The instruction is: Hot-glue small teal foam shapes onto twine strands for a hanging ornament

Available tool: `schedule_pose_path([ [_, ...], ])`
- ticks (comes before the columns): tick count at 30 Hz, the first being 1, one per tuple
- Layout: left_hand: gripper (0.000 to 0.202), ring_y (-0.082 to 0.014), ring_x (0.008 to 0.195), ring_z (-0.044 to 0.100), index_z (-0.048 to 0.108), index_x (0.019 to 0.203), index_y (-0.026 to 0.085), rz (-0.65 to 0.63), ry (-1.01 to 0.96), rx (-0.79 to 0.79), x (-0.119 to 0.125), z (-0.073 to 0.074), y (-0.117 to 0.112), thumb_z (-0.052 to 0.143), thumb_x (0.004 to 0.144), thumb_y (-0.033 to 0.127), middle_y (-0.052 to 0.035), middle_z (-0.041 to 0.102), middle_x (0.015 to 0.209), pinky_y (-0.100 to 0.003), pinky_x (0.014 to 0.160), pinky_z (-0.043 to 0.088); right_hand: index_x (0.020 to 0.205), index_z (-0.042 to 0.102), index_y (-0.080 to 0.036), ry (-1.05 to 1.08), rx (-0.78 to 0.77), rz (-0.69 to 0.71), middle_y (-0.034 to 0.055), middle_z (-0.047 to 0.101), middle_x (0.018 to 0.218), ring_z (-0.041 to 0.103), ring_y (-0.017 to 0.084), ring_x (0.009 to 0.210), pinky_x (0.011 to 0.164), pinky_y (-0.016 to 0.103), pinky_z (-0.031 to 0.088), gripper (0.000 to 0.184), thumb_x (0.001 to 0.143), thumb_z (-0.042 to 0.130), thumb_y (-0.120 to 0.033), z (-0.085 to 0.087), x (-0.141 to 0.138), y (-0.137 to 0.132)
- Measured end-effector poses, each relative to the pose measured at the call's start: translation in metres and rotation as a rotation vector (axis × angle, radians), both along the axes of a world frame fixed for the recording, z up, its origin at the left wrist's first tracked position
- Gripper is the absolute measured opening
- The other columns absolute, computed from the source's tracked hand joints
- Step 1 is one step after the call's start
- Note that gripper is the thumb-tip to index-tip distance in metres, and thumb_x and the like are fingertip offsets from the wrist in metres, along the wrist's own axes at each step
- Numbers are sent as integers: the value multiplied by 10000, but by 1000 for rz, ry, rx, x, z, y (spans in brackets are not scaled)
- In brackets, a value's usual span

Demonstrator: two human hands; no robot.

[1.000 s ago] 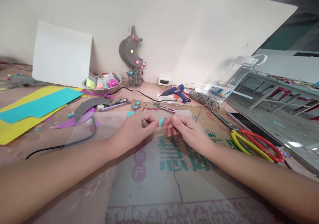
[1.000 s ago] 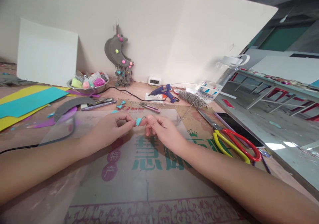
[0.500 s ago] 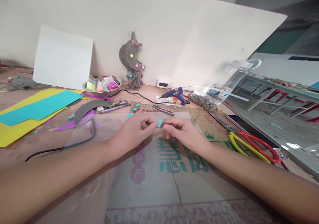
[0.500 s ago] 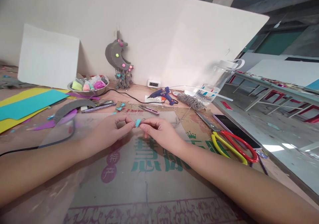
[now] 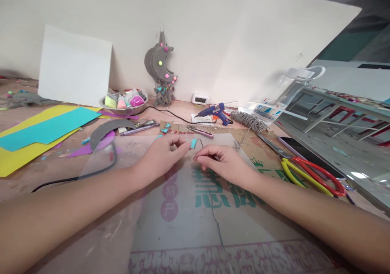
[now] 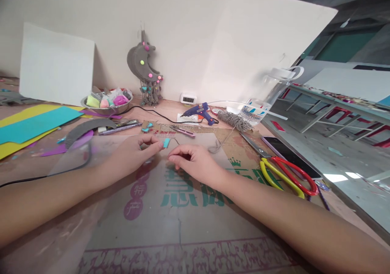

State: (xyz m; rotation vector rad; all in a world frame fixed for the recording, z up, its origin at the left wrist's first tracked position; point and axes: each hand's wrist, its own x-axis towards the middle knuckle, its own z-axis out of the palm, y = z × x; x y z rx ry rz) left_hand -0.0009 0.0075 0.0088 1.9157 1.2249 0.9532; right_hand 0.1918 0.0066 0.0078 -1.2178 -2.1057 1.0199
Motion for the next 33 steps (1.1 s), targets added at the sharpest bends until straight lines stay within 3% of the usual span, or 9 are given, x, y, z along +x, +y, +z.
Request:
schedule_pose_path([
  [4, 293, -97, 531, 426, 549, 719, 175, 6, -110, -111, -1, -4, 5, 437, 846, 414, 42, 473, 585, -219, 522, 341, 787, 654, -190, -63, 289, 174, 16, 657, 730, 567, 120, 678, 651, 242, 431, 162, 835, 556, -311, 1, 1, -8],
  [6, 298, -96, 525, 420, 548, 746, 175, 12, -150, -150, -2, -5, 6, 442, 843, 436, 39, 477, 600, -219, 509, 340, 778, 650, -187, -84, 375, 194, 20, 652, 728, 561, 122, 691, 674, 246, 425, 186, 849, 541, -319, 2, 2, -10],
  [10, 283, -95, 535, 416, 535, 746, 171, -14, -163, -178, -1, -3, 7, 454, 839, 425, 31, 486, 636, -214, 492, 337, 784, 649, -178, -108, 259, 33, 16, 612, 669, 539, 119, 621, 590, 239, 417, 262, 882, 468, -339, 1, 2, -7],
  [14, 258, -99, 523, 406, 559, 770, 177, -74, -125, -168, -1, 0, 5, 437, 849, 390, 32, 468, 604, -214, 473, 321, 963, 651, -181, 22, 90, -68, -2, 601, 660, 550, 115, 609, 568, 232, 434, 218, 862, 496, -296, 0, 2, -1],
  [18, 267, -110, 535, 431, 560, 731, 178, -109, -77, -134, 0, 0, 3, 434, 849, 382, 26, 466, 568, -217, 475, 332, 1006, 636, -180, 149, 4, -119, -17, 596, 625, 558, 116, 593, 567, 241, 442, 237, 822, 552, -304, 0, 2, 2],
  [24, 351, -115, 591, 456, 530, 693, 171, -114, 42, -47, 0, -1, 1, 395, 863, 446, 22, 489, 628, -234, 530, 338, 951, 637, -177, 212, -40, -133, -28, 589, 611, 551, 109, 574, 561, 241, 435, 201, 798, 580, -294, 3, 2, 2],
  [33, 334, -129, 621, 463, 503, 679, 175, -144, 109, -11, 0, -1, 0, 373, 869, 415, 17, 494, 648, -244, 556, 332, 816, 592, -173, 199, -26, -100, -27, 571, 602, 519, 101, 568, 556, 228, 413, 114, 804, 563, -282, 3, 1, 1],
])
